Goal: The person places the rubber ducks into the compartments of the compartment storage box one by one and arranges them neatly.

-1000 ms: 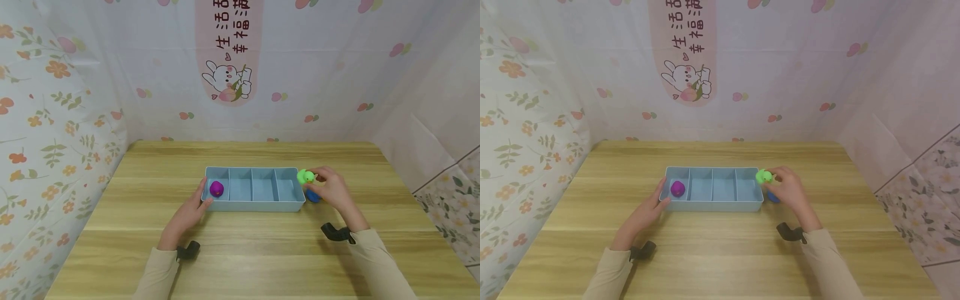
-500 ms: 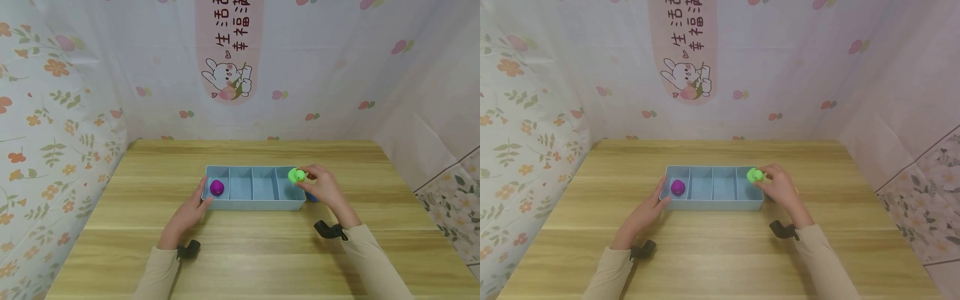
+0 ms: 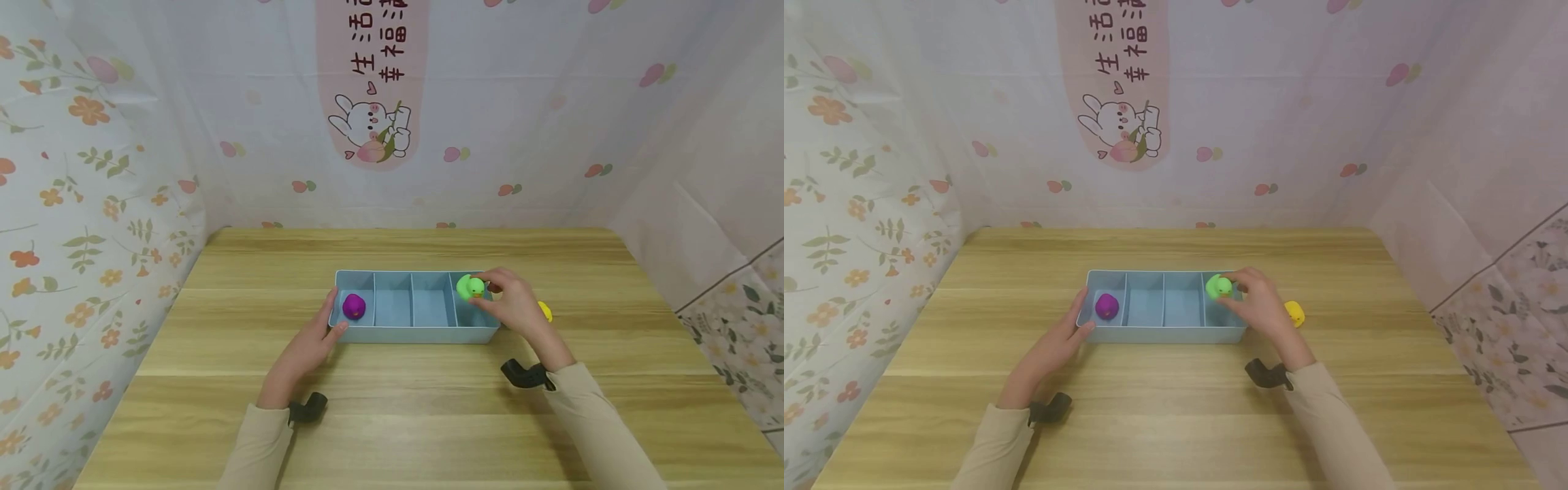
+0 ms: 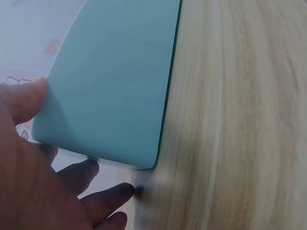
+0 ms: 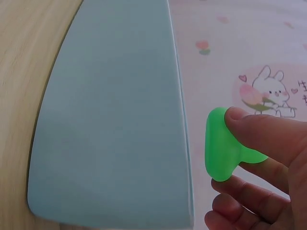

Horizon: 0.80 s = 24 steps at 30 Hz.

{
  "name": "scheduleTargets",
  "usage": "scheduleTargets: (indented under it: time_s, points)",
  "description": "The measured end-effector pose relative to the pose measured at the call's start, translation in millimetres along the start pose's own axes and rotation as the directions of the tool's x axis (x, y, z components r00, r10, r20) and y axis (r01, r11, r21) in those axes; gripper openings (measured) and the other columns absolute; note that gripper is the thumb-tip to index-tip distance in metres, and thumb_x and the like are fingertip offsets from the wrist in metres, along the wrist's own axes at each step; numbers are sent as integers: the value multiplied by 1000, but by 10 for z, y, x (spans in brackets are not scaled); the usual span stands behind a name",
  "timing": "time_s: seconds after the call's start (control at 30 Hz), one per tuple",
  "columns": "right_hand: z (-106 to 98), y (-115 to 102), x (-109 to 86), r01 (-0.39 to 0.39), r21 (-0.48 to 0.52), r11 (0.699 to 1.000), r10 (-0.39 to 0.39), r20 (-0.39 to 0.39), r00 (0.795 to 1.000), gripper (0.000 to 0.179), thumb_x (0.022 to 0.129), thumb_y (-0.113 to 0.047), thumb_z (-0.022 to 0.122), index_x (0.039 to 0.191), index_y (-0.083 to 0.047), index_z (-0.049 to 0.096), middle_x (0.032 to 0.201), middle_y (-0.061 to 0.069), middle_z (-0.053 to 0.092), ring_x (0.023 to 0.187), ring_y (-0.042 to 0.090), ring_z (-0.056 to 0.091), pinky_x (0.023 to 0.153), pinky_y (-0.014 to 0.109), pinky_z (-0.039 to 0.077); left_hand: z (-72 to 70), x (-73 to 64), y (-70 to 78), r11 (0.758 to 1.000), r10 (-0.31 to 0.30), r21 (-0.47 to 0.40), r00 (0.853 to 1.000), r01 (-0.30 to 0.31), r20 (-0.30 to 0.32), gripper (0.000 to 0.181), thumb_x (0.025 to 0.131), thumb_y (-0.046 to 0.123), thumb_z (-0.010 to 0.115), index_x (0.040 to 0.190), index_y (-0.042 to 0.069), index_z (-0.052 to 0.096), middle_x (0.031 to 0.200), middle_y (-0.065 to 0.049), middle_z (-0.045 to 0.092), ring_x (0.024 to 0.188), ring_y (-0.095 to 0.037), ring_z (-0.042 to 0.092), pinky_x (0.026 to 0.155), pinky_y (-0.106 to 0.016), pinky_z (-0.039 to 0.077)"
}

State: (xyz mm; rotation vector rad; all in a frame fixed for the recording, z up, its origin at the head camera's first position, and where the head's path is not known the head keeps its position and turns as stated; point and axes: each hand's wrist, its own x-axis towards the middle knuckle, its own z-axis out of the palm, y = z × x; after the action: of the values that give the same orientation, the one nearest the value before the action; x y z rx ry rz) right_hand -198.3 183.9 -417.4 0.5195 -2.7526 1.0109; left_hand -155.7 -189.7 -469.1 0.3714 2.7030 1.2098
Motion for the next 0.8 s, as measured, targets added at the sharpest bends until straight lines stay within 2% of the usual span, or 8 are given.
scheduleTargets:
  time_s: [0.3,0.8]
  points:
    - [60,-91,66,8,10,1000,-9,44,999,39,77,-13,80,113,-5,68,103,10,64,90,32,60,81,49,53,-14,4,11,1000,-2,5,1000,2,6,72,101,41,42,155,18,0,159,-15,16,142,-39,25,114,-55,23]
    - [227,-296,188,68,36,997,-71,92,993,39,75,-13,81,111,-4,68,106,11,65,90,28,61,81,43,55,-28,-9,32,1000,-15,1,1000,15,22,73,101,41,42,155,17,1,159,-16,17,142,-38,25,115,-54,23]
